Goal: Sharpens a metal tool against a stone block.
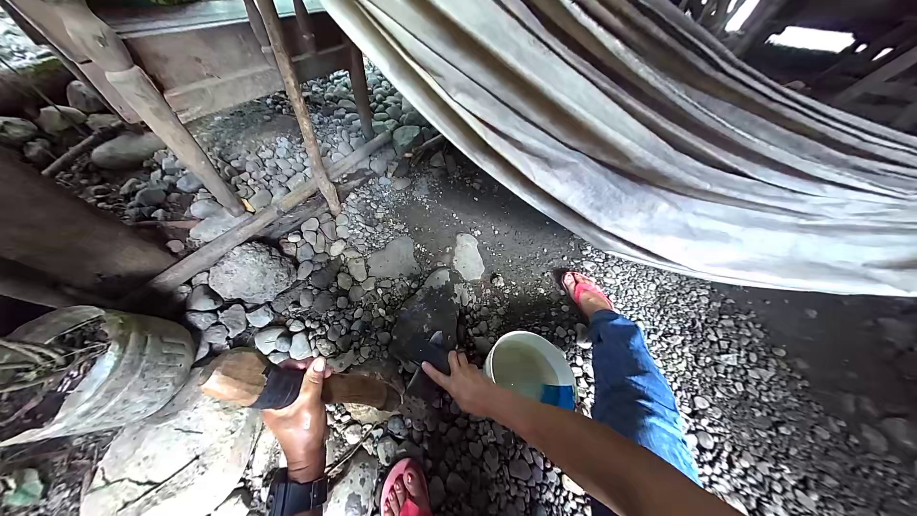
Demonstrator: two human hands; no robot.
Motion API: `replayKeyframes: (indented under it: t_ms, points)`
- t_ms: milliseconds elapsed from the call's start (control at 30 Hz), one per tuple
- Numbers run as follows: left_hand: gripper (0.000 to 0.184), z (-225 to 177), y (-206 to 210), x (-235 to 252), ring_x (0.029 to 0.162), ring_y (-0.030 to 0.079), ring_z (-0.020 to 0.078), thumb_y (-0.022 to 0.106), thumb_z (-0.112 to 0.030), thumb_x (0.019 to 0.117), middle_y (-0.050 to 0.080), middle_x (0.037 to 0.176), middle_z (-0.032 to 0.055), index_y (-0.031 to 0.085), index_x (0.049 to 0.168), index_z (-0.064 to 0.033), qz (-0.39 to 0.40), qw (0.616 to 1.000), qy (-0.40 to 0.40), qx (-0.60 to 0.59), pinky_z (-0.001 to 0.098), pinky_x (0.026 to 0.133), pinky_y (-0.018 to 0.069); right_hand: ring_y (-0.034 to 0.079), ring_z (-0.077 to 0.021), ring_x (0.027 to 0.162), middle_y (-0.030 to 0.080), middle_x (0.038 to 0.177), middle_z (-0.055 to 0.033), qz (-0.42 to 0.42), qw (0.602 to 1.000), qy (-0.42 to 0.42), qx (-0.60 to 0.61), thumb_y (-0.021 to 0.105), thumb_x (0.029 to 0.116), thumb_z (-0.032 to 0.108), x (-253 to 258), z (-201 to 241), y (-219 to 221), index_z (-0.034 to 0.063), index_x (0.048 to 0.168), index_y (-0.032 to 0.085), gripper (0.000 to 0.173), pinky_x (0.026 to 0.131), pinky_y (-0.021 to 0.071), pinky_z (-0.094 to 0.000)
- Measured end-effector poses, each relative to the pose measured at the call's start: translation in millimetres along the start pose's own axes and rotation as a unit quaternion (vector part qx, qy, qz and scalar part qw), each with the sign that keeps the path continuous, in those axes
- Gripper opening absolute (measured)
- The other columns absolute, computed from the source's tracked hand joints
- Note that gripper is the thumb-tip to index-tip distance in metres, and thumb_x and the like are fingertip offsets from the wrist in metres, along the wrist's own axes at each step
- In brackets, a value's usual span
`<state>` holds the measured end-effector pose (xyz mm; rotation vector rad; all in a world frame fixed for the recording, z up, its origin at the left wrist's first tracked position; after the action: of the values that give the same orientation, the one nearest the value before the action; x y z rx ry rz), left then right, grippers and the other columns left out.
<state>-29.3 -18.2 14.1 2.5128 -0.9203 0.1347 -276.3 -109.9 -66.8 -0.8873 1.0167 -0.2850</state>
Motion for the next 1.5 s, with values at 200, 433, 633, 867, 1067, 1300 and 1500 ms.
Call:
replayKeyframes:
  t_ms: [200, 433, 633, 867, 1067, 1300, 1500]
  points:
    - [0.021, -4, -1, -1, 0.062, 0.069, 0.0065, 0.064, 0.004, 0.0819, 0.071, 0.073, -0.0074, 0.057, 0.097, -0.0089, 0.005, 1.0, 0.005, -0.004, 0.0241, 0.063, 0.0623, 0.037, -0.0585, 0.14, 0.024, 0.157, -0.0393, -0.022, 0.991, 0.116, 0.066, 0.047, 0.1078, 0.011, 37, -8, -48, 0.0285, 0.167, 0.005, 0.075, 0.108, 0.0438, -0.0614]
    - [0.023, -7, 10, -4, 0.062, 0.068, 0.0049, 0.069, 0.001, 0.0794, 0.069, 0.072, -0.0092, 0.056, 0.097, -0.0081, -0.008, 1.0, 0.0, 0.012, 0.0228, 0.063, 0.0617, 0.033, -0.0636, 0.14, 0.026, 0.154, -0.0435, 0.0, 0.999, 0.018, 0.03, 0.054, 0.099, -0.004, 0, 9, 0, 0.0275, 0.167, 0.012, 0.086, 0.106, 0.042, -0.0694]
    - [0.024, -7, 4, -4, 0.063, 0.069, 0.0059, 0.071, -0.002, 0.0792, 0.07, 0.074, -0.0084, 0.057, 0.097, -0.0081, -0.002, 1.0, -0.004, 0.01, 0.0245, 0.064, 0.0625, 0.039, -0.0577, 0.139, 0.026, 0.156, -0.0401, -0.031, 0.989, 0.132, 0.053, 0.041, 0.1108, 0.016, 31, 5, -45, 0.025, 0.167, 0.005, 0.068, 0.11, 0.0438, -0.0586]
    - [0.023, -11, 7, -5, 0.065, 0.068, 0.0039, 0.071, 0.0, 0.0796, 0.07, 0.075, -0.0098, 0.057, 0.097, -0.0071, -0.007, 1.0, -0.01, 0.014, 0.0227, 0.066, 0.0617, 0.038, -0.0601, 0.138, 0.028, 0.154, -0.0411, -0.019, 0.999, 0.049, 0.013, 0.048, 0.1052, 0.005, 19, 15, -19, 0.0273, 0.167, 0.013, 0.075, 0.107, 0.0443, -0.0641]
    - [0.024, -12, 6, -6, 0.066, 0.068, 0.0025, 0.073, -0.004, 0.08, 0.069, 0.075, -0.0088, 0.058, 0.098, -0.0032, -0.024, 0.999, -0.026, 0.036, 0.0211, 0.066, 0.0607, 0.042, -0.0566, 0.137, 0.029, 0.154, -0.0405, -0.035, 0.992, 0.118, 0.018, 0.043, 0.1091, 0.014, 30, 22, -31, 0.0238, 0.167, 0.01, 0.068, 0.109, 0.0455, -0.057]
    - [0.025, -12, 10, -10, 0.068, 0.068, 0.0029, 0.076, -0.004, 0.0791, 0.069, 0.077, -0.0081, 0.059, 0.098, -0.0029, -0.015, 0.999, -0.028, 0.029, 0.0218, 0.068, 0.0611, 0.045, -0.0565, 0.135, 0.032, 0.153, -0.0404, -0.055, 0.991, 0.118, 0.013, 0.042, 0.1102, 0.017, 33, 15, -34, 0.024, 0.167, 0.012, 0.065, 0.108, 0.046, -0.0577]
    - [0.026, -11, 9, -6, 0.067, 0.068, 0.0029, 0.075, -0.004, 0.0795, 0.069, 0.077, -0.0076, 0.058, 0.099, -0.0021, -0.032, 0.999, -0.036, 0.024, 0.022, 0.067, 0.0614, 0.044, -0.057, 0.136, 0.031, 0.153, -0.0415, -0.049, 0.993, 0.104, 0.025, 0.043, 0.1098, 0.016, 15, 24, -16, 0.0234, 0.167, 0.014, 0.065, 0.109, 0.046, -0.0563]
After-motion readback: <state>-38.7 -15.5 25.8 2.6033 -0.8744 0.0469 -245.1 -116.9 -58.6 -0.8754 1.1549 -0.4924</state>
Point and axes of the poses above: each hand's wrist, its own x-axis towards the middle knuckle, its own y-axis out of the palm, z = x × y, the point moved 3 cm from there along x, towards the middle knuckle
